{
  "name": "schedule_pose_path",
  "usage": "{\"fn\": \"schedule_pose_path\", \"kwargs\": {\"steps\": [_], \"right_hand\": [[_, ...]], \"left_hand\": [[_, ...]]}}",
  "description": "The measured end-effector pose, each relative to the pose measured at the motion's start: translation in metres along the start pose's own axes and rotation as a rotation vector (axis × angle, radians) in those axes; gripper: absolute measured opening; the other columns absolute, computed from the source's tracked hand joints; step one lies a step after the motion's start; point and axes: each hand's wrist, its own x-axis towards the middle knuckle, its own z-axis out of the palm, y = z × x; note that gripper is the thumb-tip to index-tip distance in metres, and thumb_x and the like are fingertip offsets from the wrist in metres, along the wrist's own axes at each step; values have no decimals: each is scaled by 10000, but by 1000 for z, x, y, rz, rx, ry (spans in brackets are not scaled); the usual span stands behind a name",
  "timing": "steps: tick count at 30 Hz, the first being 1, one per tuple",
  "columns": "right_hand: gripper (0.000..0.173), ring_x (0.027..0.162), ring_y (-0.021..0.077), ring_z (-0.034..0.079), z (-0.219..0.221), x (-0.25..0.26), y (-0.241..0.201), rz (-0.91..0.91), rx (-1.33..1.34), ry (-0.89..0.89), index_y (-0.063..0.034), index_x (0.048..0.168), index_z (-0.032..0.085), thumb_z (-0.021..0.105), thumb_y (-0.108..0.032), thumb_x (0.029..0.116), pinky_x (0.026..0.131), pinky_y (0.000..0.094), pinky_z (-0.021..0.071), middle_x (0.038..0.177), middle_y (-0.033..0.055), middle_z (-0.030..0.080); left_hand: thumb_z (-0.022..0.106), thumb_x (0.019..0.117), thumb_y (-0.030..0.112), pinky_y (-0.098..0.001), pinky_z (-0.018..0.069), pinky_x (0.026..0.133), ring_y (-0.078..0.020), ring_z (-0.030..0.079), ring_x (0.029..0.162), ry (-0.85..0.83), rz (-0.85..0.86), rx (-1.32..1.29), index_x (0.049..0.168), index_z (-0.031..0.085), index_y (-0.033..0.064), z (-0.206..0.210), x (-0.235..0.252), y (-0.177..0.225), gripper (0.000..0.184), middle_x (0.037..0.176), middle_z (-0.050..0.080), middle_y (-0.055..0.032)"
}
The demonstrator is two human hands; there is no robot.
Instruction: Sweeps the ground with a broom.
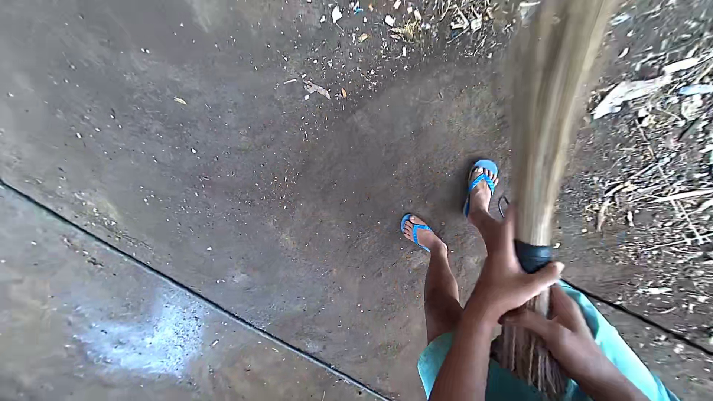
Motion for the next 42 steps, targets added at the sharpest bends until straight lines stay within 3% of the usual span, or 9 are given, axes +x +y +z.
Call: {"fn": "schedule_pose_path", "kwargs": {"steps": [6,10,13,17,22,28,33,36,42], "right_hand": [[844,976,163,690,76,68,10,303,-30,-902,-78,1465,493,806,-84,681,880,417,586,1161,91,693],[537,927,305,672,109,144,0,392,-373,-1231,5,1285,592,784,-88,793,847,556,526,1057,190,686],[429,830,287,678,59,185,-10,394,-381,-1124,26,1198,626,781,-93,816,812,528,546,964,174,692],[528,727,172,718,-79,177,-9,411,0,-483,-70,1158,670,794,-107,646,683,364,629,873,51,732],[464,657,153,722,-155,149,-58,308,89,41,-95,1085,648,725,-156,632,568,346,628,813,10,729],[765,884,-17,688,-114,111,-82,128,-82,-118,-72,1300,579,821,-302,612,778,211,602,1023,-61,715],[875,1078,143,670,-84,118,-72,334,-49,-643,-94,1457,508,842,-230,660,949,388,559,1211,67,683],[835,1024,175,663,-102,141,-74,479,11,-783,-88,1440,513,853,-130,679,899,406,556,1190,94,672],[665,779,129,724,-217,117,-50,428,96,-101,-114,1218,656,823,-226,584,679,351,629,927,3,737]], "left_hand": [[672,837,91,-375,618,748,-185,701,820,955,-121,-88,1608,73,69,-80,-67,-44,976,1084,638,-164],[617,931,41,-383,563,771,-207,631,899,1283,-260,-140,1581,191,78,-94,-37,-66,778,1190,572,-200],[637,921,31,-430,567,826,-245,633,968,1103,-278,-128,1572,187,39,-67,18,-71,791,1239,566,-240],[782,848,169,-440,517,1041,-293,616,1200,349,-417,305,1584,39,-58,14,120,-49,1070,1346,551,-304],[848,821,223,-485,535,996,-338,659,1136,-112,-441,452,1619,-78,30,114,200,20,1237,1235,626,-305],[774,790,138,-417,570,941,-232,666,1065,103,-184,184,1635,21,67,78,132,37,1134,1325,576,-255],[692,809,64,-378,626,781,-196,714,844,593,-208,22,1609,-51,63,46,60,20,1092,1132,625,-182],[689,825,88,-386,615,803,-204,704,876,742,-349,47,1616,5,84,61,63,11,1046,1147,611,-196],[791,795,158,-453,534,1018,-294,618,1200,-16,-345,362,1603,-19,-37,164,160,-11,1160,1412,502,-316]]}}
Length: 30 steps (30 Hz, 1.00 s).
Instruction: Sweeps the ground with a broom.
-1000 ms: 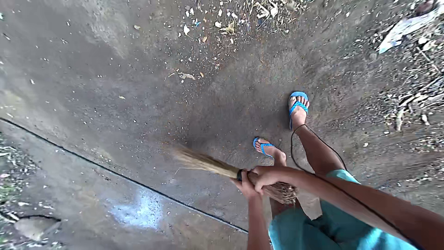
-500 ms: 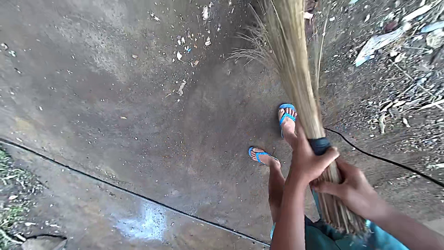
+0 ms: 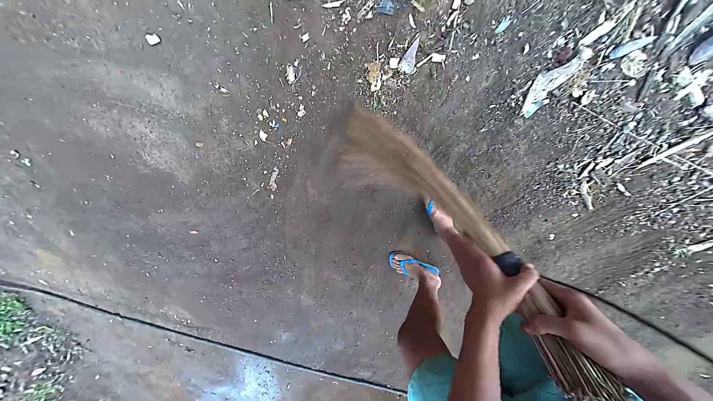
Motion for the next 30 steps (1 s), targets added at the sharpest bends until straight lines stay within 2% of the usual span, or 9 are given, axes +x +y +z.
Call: {"fn": "schedule_pose_path", "kwargs": {"steps": [3,6,9,11,15,18,25,27,30], "right_hand": [[592,681,71,708,-17,-19,-22,-113,43,323,-95,1166,620,786,-212,610,579,283,618,848,-42,716],[700,795,-16,690,2,-23,-42,-237,49,405,-50,1262,499,777,-201,638,676,196,609,963,-65,683],[912,972,-31,665,27,-32,-33,-313,18,334,50,1425,351,790,-206,667,832,176,586,1155,19,650],[914,987,-3,669,38,-41,-26,-290,-38,235,76,1435,350,808,-178,686,863,211,584,1159,61,660],[889,966,158,709,54,-51,-18,-179,-225,-15,73,1445,426,833,-220,712,885,389,586,1112,148,703],[925,1075,195,679,71,-51,-11,-77,-245,-200,36,1493,385,805,-265,726,972,412,547,1235,179,662],[736,901,89,664,132,-67,-21,37,-102,-243,29,1360,487,795,-125,709,813,288,568,1082,90,666],[650,897,76,646,152,-77,-27,-39,-117,-172,76,1341,505,784,-48,767,823,249,537,1079,117,664],[743,956,93,675,171,-77,-17,-88,-160,-179,39,1393,469,802,-127,750,879,293,565,1117,100,676]], "left_hand": [[796,811,92,-490,524,1015,-342,637,1165,-331,47,-87,1619,-72,22,35,36,52,1188,1341,554,-331],[778,820,77,-483,478,1080,-328,581,1272,-460,128,-93,1646,-42,83,29,43,77,1164,1466,484,-299],[760,796,63,-436,456,1108,-285,554,1308,-378,206,-172,1643,63,40,7,16,68,1097,1527,430,-277],[758,788,100,-407,481,1081,-255,582,1261,-251,201,-222,1630,66,3,-11,-8,54,1094,1504,445,-282],[741,837,103,-380,624,801,-199,698,889,-6,147,-459,1598,-96,12,-39,-58,15,1135,1189,599,-199],[712,857,47,-377,631,772,-201,712,838,127,90,-574,1585,-178,53,-54,-91,-8,1149,1173,598,-187],[648,920,78,-358,632,765,-188,721,783,173,-63,-650,1595,-135,56,-98,-128,-32,1034,1103,625,-172],[632,916,68,-354,632,750,-188,717,761,166,-64,-655,1601,-109,60,-111,-135,-28,1009,1090,620,-173],[651,919,96,-351,624,776,-189,715,791,142,-38,-657,1610,-79,64,-134,-143,-26,1006,1110,625,-189]]}}
